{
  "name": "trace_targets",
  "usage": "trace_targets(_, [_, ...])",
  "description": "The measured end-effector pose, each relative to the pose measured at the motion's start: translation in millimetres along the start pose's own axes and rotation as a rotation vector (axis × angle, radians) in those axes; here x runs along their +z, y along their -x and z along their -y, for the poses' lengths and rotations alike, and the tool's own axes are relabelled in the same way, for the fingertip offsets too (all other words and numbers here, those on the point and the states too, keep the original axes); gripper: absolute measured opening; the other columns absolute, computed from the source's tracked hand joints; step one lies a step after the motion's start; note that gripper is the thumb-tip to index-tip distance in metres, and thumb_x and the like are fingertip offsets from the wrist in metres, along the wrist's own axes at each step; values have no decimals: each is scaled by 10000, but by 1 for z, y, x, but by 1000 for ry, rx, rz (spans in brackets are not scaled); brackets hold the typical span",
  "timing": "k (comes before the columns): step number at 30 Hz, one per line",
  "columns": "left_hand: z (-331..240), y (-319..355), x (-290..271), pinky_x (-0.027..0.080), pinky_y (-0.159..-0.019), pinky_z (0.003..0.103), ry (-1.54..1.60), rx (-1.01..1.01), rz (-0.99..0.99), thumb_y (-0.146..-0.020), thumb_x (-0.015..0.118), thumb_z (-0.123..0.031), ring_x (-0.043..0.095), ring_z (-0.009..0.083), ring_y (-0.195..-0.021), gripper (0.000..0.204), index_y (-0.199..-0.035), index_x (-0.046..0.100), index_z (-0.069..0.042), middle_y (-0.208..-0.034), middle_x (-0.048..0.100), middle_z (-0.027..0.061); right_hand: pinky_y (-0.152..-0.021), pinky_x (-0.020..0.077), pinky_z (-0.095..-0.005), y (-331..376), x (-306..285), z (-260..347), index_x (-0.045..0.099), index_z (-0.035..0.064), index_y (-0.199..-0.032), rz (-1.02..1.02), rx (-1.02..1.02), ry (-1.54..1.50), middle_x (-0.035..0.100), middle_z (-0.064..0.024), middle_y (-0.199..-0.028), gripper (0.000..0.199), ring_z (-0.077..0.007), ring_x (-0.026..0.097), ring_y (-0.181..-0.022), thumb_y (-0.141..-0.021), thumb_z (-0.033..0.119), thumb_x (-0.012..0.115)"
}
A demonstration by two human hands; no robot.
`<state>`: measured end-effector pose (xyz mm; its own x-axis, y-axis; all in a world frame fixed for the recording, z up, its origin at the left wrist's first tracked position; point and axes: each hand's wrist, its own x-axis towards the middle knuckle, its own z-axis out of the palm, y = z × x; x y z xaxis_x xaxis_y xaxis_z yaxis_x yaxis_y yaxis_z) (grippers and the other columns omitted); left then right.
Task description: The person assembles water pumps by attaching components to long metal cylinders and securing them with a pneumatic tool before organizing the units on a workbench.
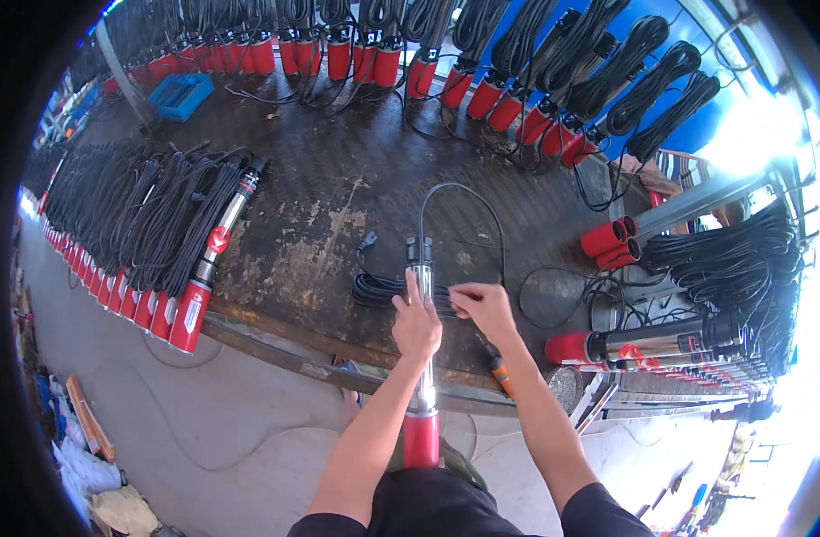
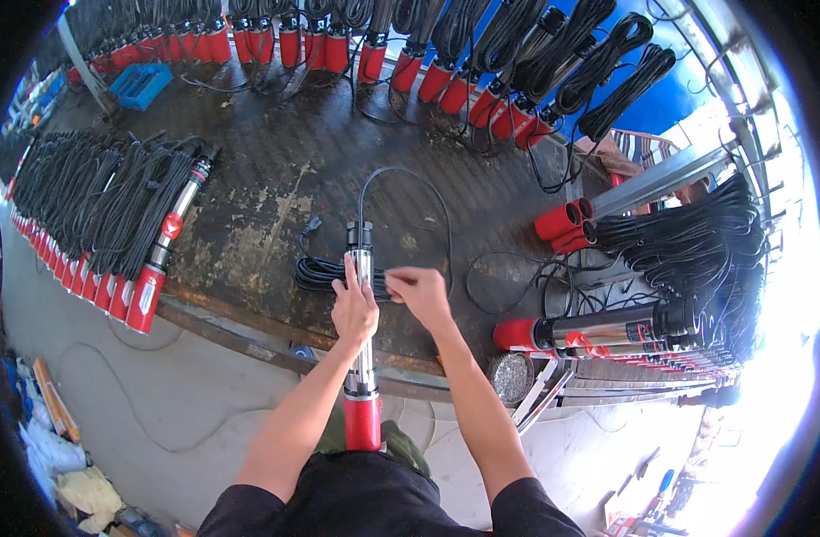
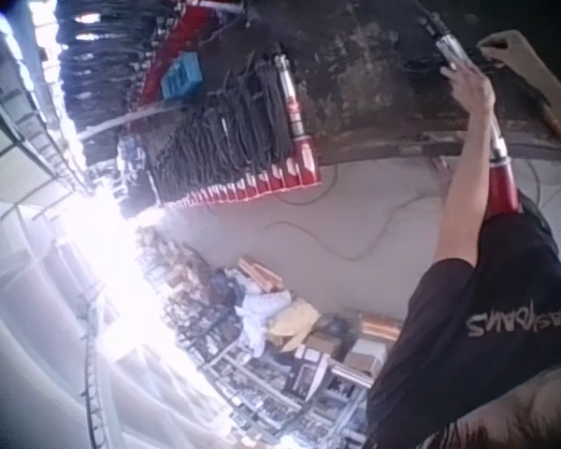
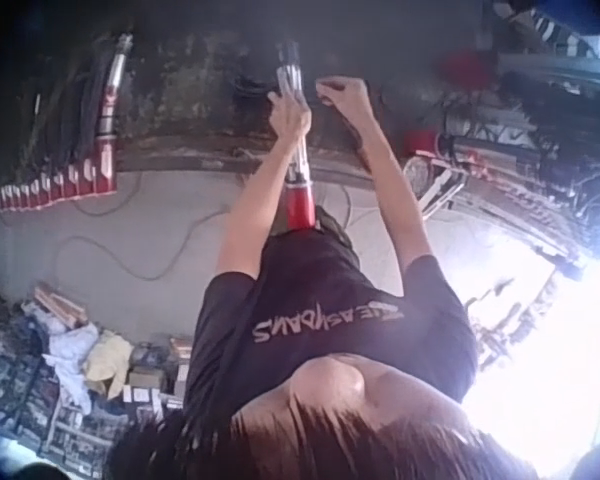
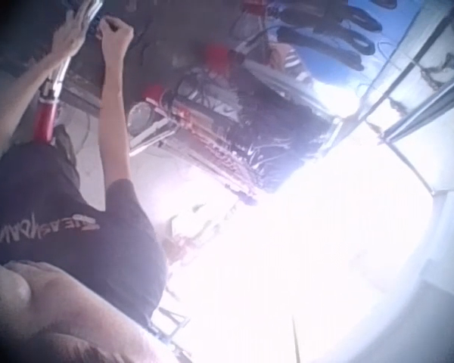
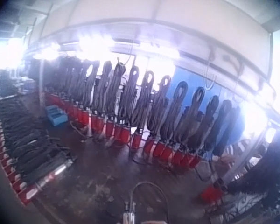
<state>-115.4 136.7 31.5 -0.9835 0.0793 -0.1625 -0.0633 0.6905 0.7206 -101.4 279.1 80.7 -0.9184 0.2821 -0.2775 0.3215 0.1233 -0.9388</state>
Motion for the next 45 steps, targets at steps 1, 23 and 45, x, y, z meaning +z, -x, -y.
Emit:
trace_targets(1, [0, 0, 0, 558, -699, 511, 5, 2, 4, -1027, 472, -260, 657, 441, -831, 637, -1588, 192, -150, -1123, 503, 259, -599, 539, -252, -20, 10, 0, 756, -48, -1016, 35, -42, 35, 738, -92, -803, 190, -110, 691, -692, -878, 75, 711])
trace_targets(23, [5, -2, -4, 576, -674, 481, -29, -7, 37, -1002, 525, -264, 666, 411, -798, 693, -1605, 185, -228, -1104, 497, 237, -607, 585, -256, -56, 37, 5, 739, -69, -1011, -52, -41, 121, 738, -93, -762, 205, -122, 699, -627, -909, 104, 695])
trace_targets(45, [6, -5, 1, 567, -719, 522, 11, 15, 35, -976, 539, -252, 656, 454, -858, 711, -1602, 209, -195, -1147, 491, 253, -648, 567, -257, -58, 39, -14, 756, -28, -1035, -109, -63, -21, 746, -96, -826, 191, -118, 690, -689, -862, 45, 728])
